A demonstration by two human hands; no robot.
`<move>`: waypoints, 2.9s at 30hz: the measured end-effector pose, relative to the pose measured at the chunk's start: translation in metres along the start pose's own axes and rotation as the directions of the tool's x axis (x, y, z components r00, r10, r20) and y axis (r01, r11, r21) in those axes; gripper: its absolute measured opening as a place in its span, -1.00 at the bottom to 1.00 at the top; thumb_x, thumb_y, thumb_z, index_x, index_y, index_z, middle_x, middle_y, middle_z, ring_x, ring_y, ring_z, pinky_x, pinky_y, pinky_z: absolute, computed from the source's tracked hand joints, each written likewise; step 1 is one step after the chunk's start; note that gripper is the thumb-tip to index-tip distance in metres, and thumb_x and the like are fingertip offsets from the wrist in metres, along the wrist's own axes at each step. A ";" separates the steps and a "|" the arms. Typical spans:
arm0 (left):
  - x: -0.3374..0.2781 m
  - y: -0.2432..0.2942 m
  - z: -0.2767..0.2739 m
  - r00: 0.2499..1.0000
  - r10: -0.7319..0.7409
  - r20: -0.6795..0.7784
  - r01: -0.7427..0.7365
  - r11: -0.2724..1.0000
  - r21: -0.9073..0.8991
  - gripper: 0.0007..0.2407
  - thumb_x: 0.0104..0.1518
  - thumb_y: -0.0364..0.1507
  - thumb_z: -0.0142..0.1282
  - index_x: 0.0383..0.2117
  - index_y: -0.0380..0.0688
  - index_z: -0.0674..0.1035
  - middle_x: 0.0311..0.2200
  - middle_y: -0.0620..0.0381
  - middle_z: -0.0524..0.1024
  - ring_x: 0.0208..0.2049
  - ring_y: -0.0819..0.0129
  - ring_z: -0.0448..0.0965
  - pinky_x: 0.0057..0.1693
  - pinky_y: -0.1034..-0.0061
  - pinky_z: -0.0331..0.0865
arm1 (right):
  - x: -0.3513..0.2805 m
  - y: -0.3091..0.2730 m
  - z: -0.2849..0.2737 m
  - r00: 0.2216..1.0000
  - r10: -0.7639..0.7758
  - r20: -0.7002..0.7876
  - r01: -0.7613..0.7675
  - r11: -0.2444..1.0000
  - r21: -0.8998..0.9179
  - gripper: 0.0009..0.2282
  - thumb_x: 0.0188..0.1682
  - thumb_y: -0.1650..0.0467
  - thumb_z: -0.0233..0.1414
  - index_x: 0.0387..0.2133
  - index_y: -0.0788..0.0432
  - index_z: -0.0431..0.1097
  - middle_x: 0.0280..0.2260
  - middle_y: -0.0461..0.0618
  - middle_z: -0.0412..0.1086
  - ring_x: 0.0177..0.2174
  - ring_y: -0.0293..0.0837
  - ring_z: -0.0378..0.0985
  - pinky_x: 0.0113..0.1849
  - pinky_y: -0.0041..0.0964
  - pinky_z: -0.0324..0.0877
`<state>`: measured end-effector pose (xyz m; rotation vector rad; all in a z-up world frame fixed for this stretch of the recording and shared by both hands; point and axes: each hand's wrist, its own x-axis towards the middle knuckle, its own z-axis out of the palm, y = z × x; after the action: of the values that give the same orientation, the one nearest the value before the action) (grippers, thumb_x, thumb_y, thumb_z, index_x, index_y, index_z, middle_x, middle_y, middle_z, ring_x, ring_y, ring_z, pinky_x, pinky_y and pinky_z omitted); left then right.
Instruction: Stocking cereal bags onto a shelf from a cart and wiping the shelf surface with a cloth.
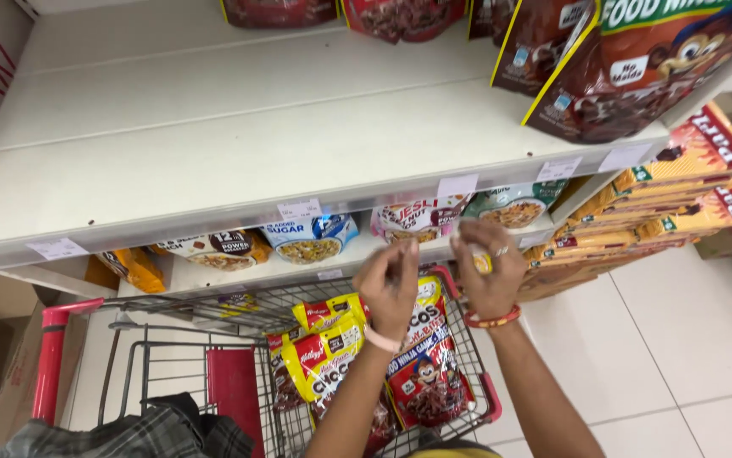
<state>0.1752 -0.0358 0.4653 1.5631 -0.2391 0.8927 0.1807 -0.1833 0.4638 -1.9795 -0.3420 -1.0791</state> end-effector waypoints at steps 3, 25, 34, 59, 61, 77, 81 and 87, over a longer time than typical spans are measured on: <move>0.066 0.020 0.019 0.996 0.089 0.005 -0.089 0.995 -0.046 -0.91 0.22 -0.50 0.22 -0.28 -0.31 0.67 -0.51 0.15 0.58 -0.54 0.55 0.47 -0.39 0.66 0.29 | 0.068 0.000 0.013 1.000 0.007 -0.014 -0.006 0.994 0.112 -0.84 0.01 0.57 0.23 -0.16 0.31 0.47 -0.11 0.16 0.50 -0.18 -0.08 0.66 -0.16 -0.32 0.63; 0.261 -0.140 0.155 0.973 -0.230 0.013 0.224 0.960 0.165 -0.15 -0.31 -0.42 0.44 0.26 -0.36 0.26 0.16 -0.31 0.41 0.20 -0.11 0.41 0.28 0.30 0.27 | 0.256 0.198 0.180 0.856 0.494 0.152 -0.470 0.866 -0.170 -0.13 -0.28 0.20 0.34 0.28 0.31 0.08 0.21 0.33 0.23 0.20 0.16 0.30 0.16 -0.13 0.24; 0.291 -0.155 0.161 0.968 -0.248 -0.037 0.251 0.961 0.114 -0.08 -0.35 -0.44 0.49 0.26 -0.38 0.14 0.16 -0.32 0.34 0.16 -0.15 0.43 0.26 0.30 0.32 | 0.280 0.211 0.197 0.894 0.431 0.122 -0.430 0.902 -0.034 -0.10 -0.28 0.22 0.30 0.37 0.16 -0.01 0.22 0.22 0.27 0.20 0.09 0.32 0.17 -0.15 0.24; 0.253 -0.098 0.137 0.922 -0.209 -0.326 0.316 0.893 0.321 -0.44 -0.05 -0.09 0.34 -0.07 -0.29 0.50 -0.01 -0.40 0.33 -0.09 -0.28 0.46 0.02 0.04 0.39 | 0.266 0.119 0.157 0.883 0.420 0.207 -0.468 0.789 0.398 -0.22 -0.49 0.52 0.31 0.14 0.31 0.19 -0.02 0.18 0.46 -0.06 0.01 0.55 -0.05 -0.20 0.47; 0.241 -0.088 0.124 0.938 -0.069 -0.339 0.203 0.904 0.377 -0.45 -0.06 -0.12 0.35 -0.12 -0.36 0.50 0.04 -0.49 0.28 -0.11 -0.33 0.44 -0.01 0.01 0.38 | 0.256 0.099 0.141 0.913 0.367 0.180 -0.408 0.850 0.333 -0.29 -0.53 0.49 0.32 0.05 0.31 0.31 -0.05 0.19 0.49 -0.09 0.02 0.59 -0.06 -0.20 0.49; 0.125 0.077 0.015 0.993 -0.056 -0.105 0.074 0.981 0.179 -0.62 0.01 -0.23 0.36 -0.37 -0.30 0.47 -0.39 -0.04 0.52 -0.35 0.13 0.56 -0.16 0.28 0.41 | 0.125 -0.014 0.008 0.833 0.460 0.308 -0.553 0.670 0.495 -0.33 -0.43 0.51 0.39 0.02 0.25 0.23 -0.10 0.13 0.38 -0.18 -0.10 0.54 -0.23 -0.26 0.59; 0.063 0.092 -0.009 0.990 -0.133 -0.053 0.136 0.989 0.057 -0.64 -0.01 -0.33 0.42 -0.26 -0.32 0.50 -0.32 -0.03 0.58 -0.28 0.20 0.59 -0.09 0.35 0.45 | 0.057 0.009 -0.017 0.884 0.396 0.249 -0.466 0.694 0.549 -0.45 -0.34 0.56 0.32 -0.02 0.33 0.29 0.13 0.15 0.20 0.08 -0.04 0.36 -0.02 -0.12 0.49; -0.026 0.101 -0.048 0.971 -0.217 0.102 0.215 0.976 0.024 -0.52 -0.03 -0.36 0.46 -0.07 -0.35 0.45 -0.17 -0.06 0.48 -0.15 0.22 0.55 -0.02 0.40 0.46 | -0.022 -0.006 -0.064 0.702 0.595 0.391 -0.663 0.345 0.664 -0.25 -0.37 0.57 0.30 0.15 0.21 0.07 0.25 0.23 0.17 0.20 0.06 0.28 0.18 0.01 0.22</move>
<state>0.0764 -0.0223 0.5217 1.6148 -0.1344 0.6445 0.1280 -0.2262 0.4680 -1.1402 -0.0169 -0.2174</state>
